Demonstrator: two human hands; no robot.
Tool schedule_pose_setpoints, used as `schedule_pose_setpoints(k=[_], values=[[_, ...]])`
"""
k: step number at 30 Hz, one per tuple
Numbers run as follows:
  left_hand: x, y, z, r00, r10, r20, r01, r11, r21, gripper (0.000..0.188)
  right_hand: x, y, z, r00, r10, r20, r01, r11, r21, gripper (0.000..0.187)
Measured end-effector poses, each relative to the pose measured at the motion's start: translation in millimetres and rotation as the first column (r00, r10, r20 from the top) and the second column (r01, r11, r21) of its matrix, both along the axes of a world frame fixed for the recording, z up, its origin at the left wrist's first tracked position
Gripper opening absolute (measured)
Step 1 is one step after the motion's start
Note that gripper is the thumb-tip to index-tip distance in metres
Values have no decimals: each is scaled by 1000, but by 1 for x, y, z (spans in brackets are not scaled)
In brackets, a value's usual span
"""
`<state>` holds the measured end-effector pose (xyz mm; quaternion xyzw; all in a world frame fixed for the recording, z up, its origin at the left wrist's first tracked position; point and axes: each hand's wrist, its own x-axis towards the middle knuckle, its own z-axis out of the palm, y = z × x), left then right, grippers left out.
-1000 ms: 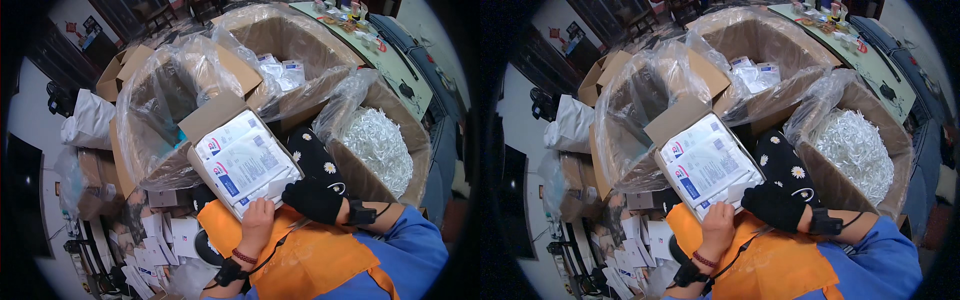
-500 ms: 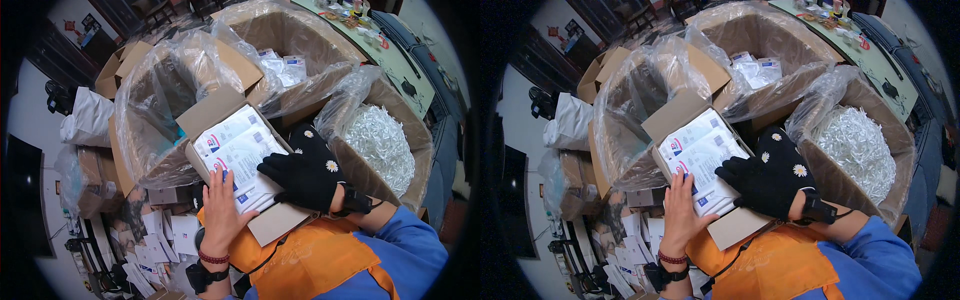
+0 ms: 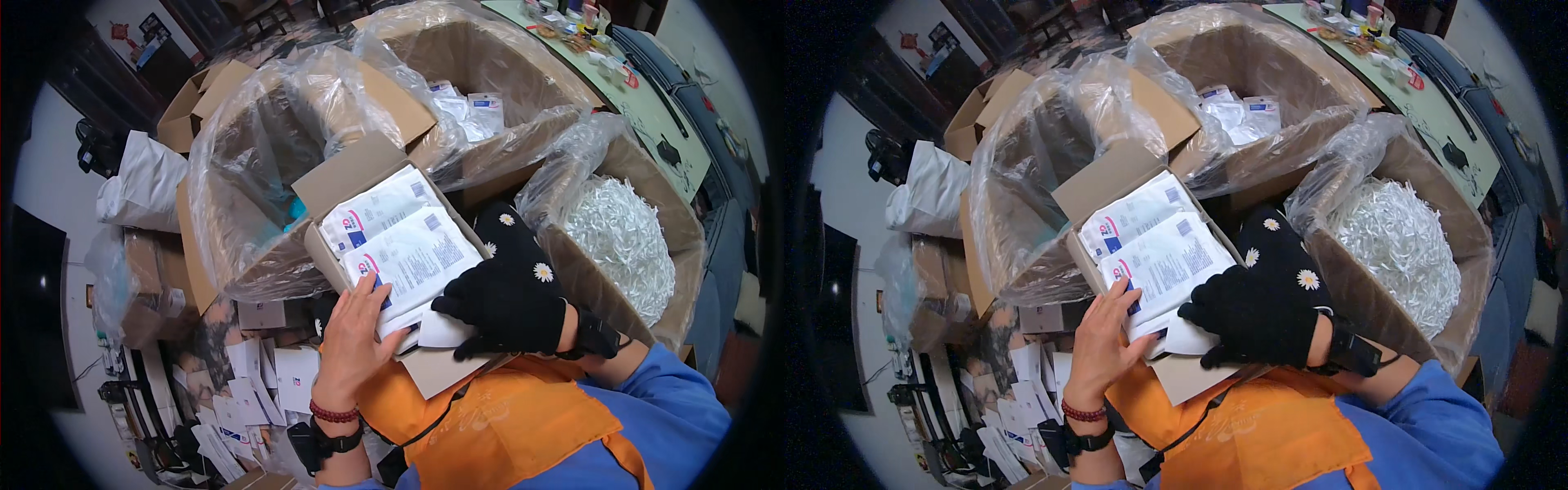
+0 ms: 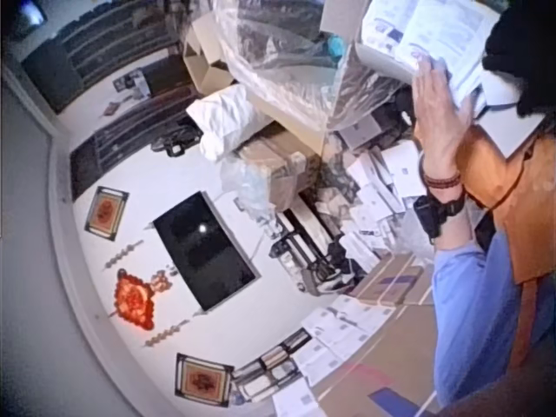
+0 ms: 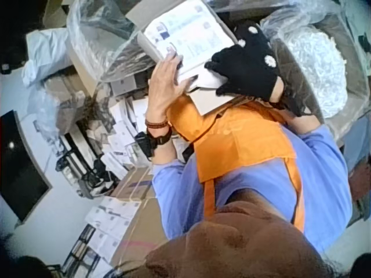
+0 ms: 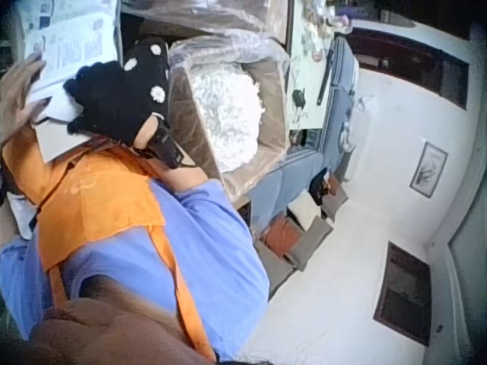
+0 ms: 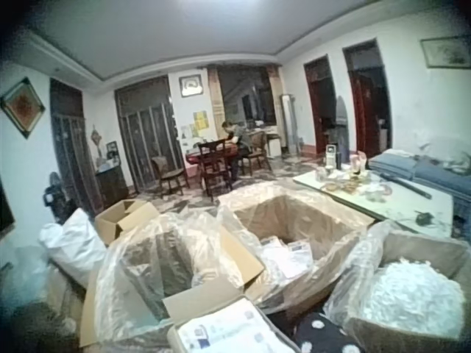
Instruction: The recorder sorts and packs face masks from a large container into individual boxes and bags.
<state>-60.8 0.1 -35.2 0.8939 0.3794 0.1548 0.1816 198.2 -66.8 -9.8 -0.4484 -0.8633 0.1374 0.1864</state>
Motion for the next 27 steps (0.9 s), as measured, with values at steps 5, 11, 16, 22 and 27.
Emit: schedule_pose_setpoints(k=[5,11,16,22,27], values=[[5,1,3,980,77,185,-110,979,174,54,4,5,30,983,-182,8,179,976,127,39],[16,20,4,892,228,392,-309,938,159,53,4,45,-8,913,-337,-230,399,854,334,40],[27,24,5,845,287,451,-351,934,63,59,84,136,-66,-525,-348,-777,398,707,-585,34],[28,33,-9,744,344,572,-378,924,-64,61,122,166,-90,-653,-383,-654,386,575,-722,41],[22,32,-14,767,363,530,-382,921,-78,49,99,141,-18,-289,-62,-955,690,678,-253,33]])
